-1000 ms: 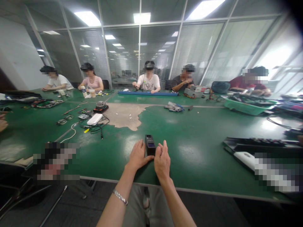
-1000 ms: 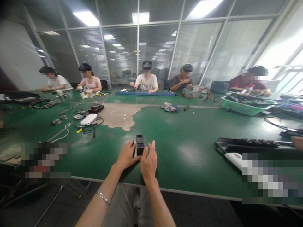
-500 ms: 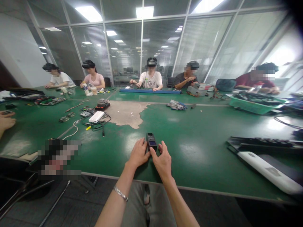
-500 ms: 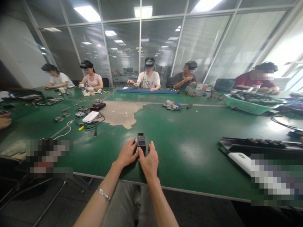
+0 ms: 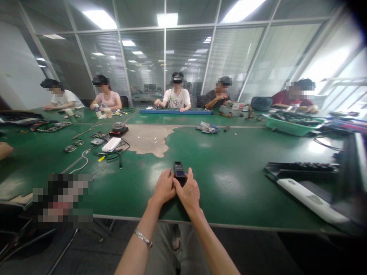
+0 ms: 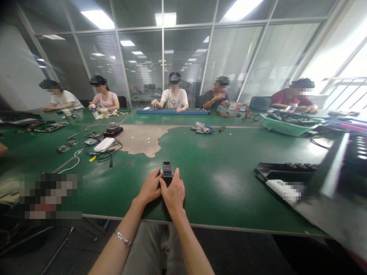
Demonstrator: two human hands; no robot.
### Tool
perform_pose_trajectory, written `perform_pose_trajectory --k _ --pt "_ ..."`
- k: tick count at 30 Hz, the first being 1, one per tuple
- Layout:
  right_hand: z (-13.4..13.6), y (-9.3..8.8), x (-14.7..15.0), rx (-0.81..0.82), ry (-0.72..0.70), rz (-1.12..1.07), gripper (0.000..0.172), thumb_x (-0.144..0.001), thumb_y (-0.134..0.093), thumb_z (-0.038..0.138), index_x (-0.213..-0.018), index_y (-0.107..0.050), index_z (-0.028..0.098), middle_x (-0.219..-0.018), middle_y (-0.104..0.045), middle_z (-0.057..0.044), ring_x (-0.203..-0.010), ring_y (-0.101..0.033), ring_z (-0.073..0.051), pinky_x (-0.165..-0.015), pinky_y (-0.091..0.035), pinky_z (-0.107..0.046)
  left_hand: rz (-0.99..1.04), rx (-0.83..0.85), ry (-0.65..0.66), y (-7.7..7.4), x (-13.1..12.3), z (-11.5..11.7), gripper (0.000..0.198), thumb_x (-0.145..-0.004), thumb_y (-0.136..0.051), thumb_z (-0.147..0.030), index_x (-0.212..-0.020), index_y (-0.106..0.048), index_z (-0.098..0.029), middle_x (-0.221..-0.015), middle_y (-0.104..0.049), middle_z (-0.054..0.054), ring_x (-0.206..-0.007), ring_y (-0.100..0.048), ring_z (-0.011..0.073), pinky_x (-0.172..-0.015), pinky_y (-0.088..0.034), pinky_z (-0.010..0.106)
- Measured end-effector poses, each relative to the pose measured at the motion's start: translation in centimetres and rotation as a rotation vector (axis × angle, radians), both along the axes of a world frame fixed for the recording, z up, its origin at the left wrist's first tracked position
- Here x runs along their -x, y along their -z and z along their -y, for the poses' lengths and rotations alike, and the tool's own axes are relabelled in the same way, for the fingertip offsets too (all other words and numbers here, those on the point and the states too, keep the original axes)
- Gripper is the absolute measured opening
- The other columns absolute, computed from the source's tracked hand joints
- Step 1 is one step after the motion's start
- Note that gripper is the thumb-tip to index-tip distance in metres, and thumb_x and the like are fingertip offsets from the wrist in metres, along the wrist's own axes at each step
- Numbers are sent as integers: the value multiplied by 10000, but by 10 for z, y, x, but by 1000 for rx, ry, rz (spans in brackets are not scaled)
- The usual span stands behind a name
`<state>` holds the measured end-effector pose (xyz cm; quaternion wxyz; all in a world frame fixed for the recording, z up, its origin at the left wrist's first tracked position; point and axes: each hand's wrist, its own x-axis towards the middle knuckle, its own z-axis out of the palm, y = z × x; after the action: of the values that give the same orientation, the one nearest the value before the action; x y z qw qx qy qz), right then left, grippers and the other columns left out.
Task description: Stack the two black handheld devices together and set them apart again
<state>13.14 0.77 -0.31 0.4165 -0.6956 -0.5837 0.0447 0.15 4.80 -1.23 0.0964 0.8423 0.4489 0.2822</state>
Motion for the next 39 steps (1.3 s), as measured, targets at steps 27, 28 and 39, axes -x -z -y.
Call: perform_pose_trajectory --k 27,28,39 --pt "-3 -15 9 50 17 27 809 -918 -570 421 -1564 -274 33 -1114 -692 -237 -990 -683 -336 -878 -519 -433 3 11 -19 -2 -1 1 377 -970 -457 -264 -1313 -564 -150 -1480 -507 195 -1408 -451 306 -1194 -340 527" --pt "-3 -15 9 43 18 20 806 -919 -569 420 -1562 -277 32 -1107 -695 -236 -984 -683 -335 -878 -519 -435 5 11 -22 -2 -1 1 375 -972 -459 -268 -1314 -562 -152 -1480 -506 193 -1407 -452 307 -1192 -342 527" --pt "-8 -34 -5 -130 -17 -205 830 -911 -583 482 -1560 -286 60 -1256 -675 -224 -1125 -668 -322 -970 -506 -451 1 -18 -11 -4 0 3 432 -979 -552 -353 -1378 -497 -196 -1460 -512 173 -1393 -456 314 -1158 -361 546"
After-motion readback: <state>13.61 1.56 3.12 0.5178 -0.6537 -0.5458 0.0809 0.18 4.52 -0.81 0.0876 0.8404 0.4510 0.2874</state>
